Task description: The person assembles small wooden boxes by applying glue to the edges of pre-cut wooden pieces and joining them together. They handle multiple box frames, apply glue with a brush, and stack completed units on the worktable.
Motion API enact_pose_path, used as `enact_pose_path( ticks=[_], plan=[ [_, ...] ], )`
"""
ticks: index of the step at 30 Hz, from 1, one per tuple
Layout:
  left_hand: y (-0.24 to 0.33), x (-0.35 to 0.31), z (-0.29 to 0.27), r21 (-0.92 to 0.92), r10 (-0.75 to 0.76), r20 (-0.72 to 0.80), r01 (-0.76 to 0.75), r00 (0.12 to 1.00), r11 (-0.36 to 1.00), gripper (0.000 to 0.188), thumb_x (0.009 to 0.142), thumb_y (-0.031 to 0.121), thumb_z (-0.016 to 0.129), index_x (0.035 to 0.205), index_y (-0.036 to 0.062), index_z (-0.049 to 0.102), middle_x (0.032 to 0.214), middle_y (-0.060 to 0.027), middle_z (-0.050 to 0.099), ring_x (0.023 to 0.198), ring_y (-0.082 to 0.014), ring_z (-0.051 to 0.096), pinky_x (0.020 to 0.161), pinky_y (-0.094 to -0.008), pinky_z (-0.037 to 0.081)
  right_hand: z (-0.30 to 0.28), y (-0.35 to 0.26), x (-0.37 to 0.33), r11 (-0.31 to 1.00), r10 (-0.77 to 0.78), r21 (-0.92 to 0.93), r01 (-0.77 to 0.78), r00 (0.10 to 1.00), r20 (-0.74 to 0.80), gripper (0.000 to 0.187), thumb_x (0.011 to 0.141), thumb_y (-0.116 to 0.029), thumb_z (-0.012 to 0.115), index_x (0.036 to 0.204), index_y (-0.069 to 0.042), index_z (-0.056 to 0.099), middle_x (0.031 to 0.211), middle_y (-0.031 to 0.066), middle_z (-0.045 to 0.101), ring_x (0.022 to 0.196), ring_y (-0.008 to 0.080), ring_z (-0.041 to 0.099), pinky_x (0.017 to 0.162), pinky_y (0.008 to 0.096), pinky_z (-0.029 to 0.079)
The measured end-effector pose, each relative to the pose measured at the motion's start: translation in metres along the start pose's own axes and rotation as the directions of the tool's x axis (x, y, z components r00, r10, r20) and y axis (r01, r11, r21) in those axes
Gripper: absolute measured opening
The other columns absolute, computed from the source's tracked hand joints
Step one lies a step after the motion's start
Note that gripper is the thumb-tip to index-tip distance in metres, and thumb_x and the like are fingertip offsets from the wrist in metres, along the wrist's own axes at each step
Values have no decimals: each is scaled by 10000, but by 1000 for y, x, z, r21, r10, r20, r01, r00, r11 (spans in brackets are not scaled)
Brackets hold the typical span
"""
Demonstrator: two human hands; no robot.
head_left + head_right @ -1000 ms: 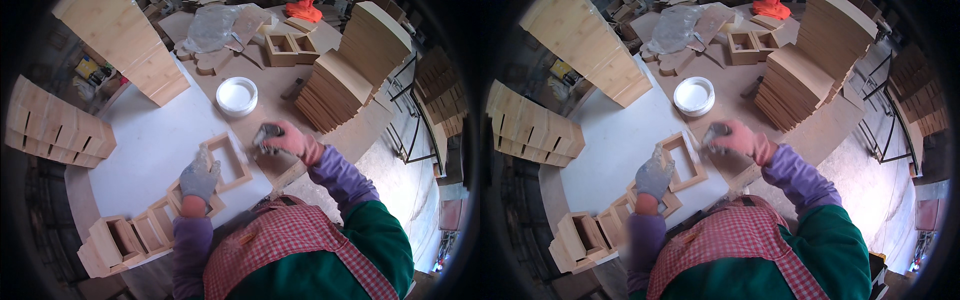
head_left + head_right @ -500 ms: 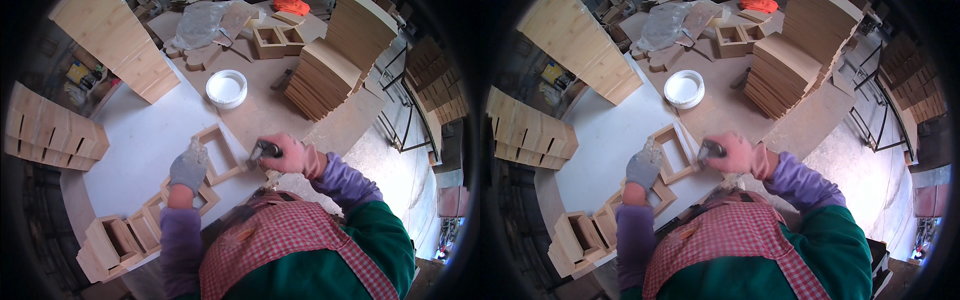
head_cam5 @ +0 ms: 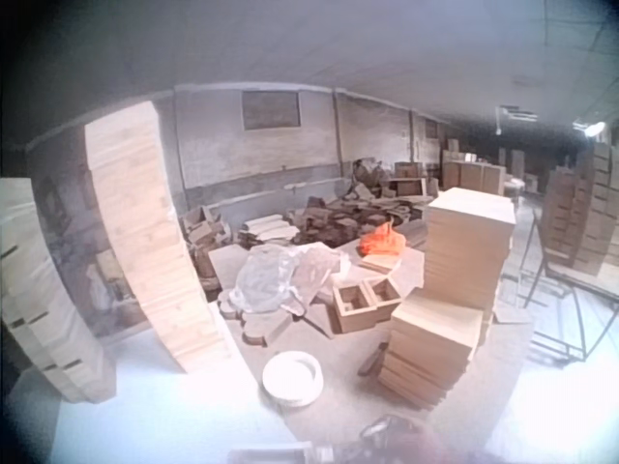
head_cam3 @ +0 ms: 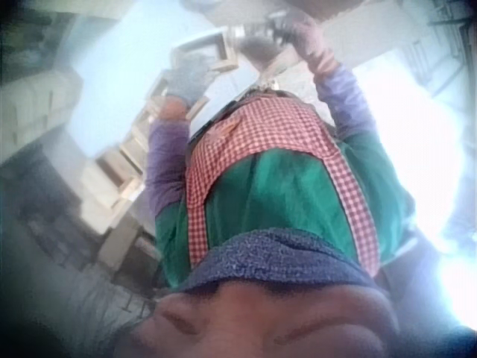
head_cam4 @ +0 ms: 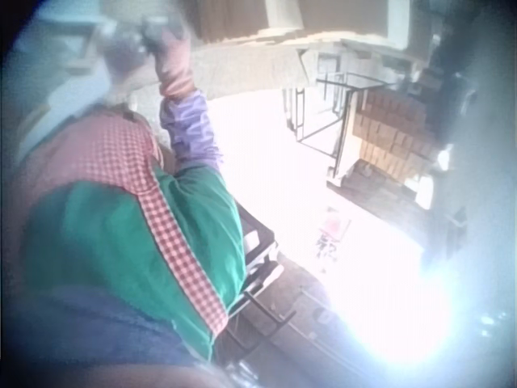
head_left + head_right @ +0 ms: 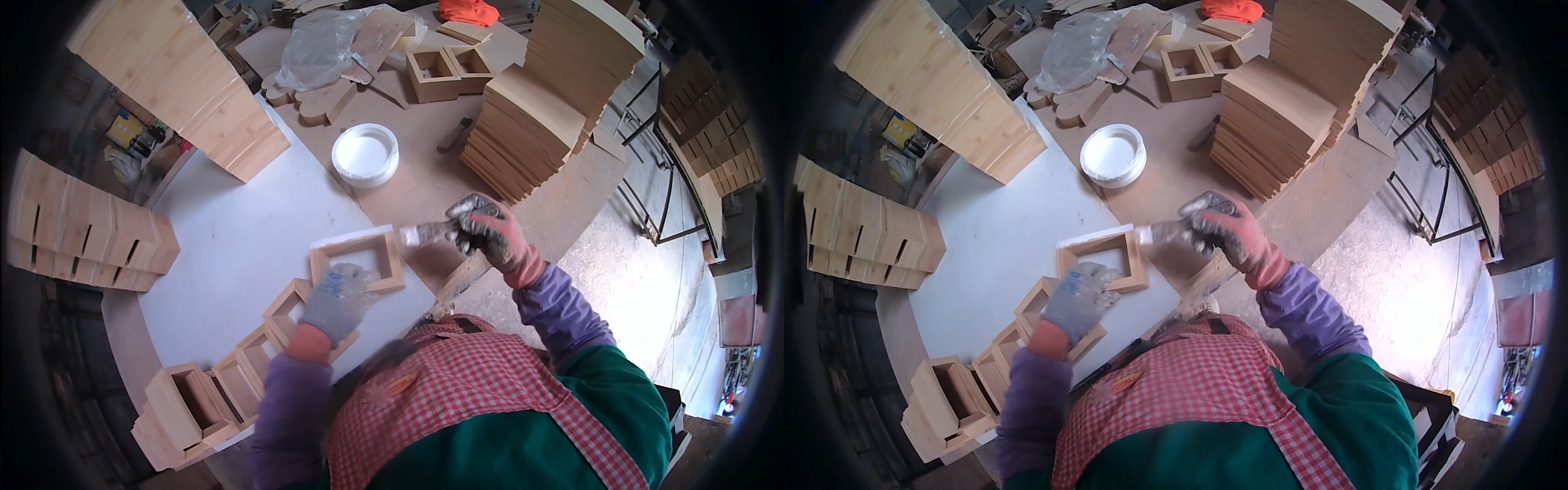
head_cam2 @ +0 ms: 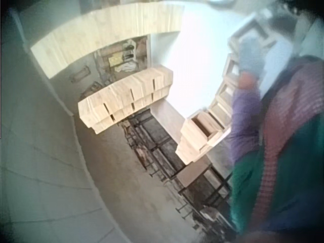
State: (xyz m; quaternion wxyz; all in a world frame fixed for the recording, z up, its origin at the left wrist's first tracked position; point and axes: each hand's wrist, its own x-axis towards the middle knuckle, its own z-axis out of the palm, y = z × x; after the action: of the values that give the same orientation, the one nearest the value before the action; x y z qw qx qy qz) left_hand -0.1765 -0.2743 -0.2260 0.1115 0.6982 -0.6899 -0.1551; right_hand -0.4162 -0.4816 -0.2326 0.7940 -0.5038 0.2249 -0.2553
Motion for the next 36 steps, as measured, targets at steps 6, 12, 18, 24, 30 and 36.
enact_pose_path(
  ticks=[6,12,18,24,30,36],
  plan=[
    [13,4,23,-82,-105,-69,100,992,992,306,891,229,633,1152,69,632,1101,-138,605,1071,-348,558,952,-447,446,-11,61,30,943,40,332,-23,998,-45,248,990,-122,558,1183,24,612,933,80,669,794,140,661,680,233,558],
    [13,5,19,-85,-113,-52,108,992,990,299,878,217,645,1140,73,636,1092,-133,618,1065,-340,562,935,-448,449,-13,82,41,821,200,535,-201,978,62,230,962,-78,575,1156,32,631,960,83,667,848,164,666,737,266,575],
    [11,4,20,-97,-97,-76,90,992,991,293,875,220,646,1132,79,643,1093,-135,622,1059,-340,568,927,-448,454,-15,56,33,978,39,201,-53,997,72,179,935,-64,588,1076,20,659,930,58,677,823,134,651,727,259,537],
    [14,4,20,-136,-109,-102,95,989,986,289,869,207,650,1124,72,652,1086,-153,619,1050,-352,575,924,-449,460,-3,8,30,970,49,-241,-20,992,116,171,903,-71,620,1042,19,662,885,49,684,758,113,639,687,259,527],
    [16,4,17,-118,-110,-109,97,988,988,286,862,221,647,1108,75,662,1071,-152,618,1024,-352,581,911,-449,464,34,-8,39,810,-123,-577,103,992,4,179,875,-94,646,1032,-8,655,809,32,665,719,99,579,664,269,487],
    [13,4,23,-115,-122,-113,109,986,987,300,854,220,651,1116,73,659,1071,-163,614,1019,-363,582,920,-455,463,40,-21,13,717,-68,-672,183,979,195,242,836,-177,646,1029,-31,645,847,158,683,746,258,646,724,355,510]
  ],
)
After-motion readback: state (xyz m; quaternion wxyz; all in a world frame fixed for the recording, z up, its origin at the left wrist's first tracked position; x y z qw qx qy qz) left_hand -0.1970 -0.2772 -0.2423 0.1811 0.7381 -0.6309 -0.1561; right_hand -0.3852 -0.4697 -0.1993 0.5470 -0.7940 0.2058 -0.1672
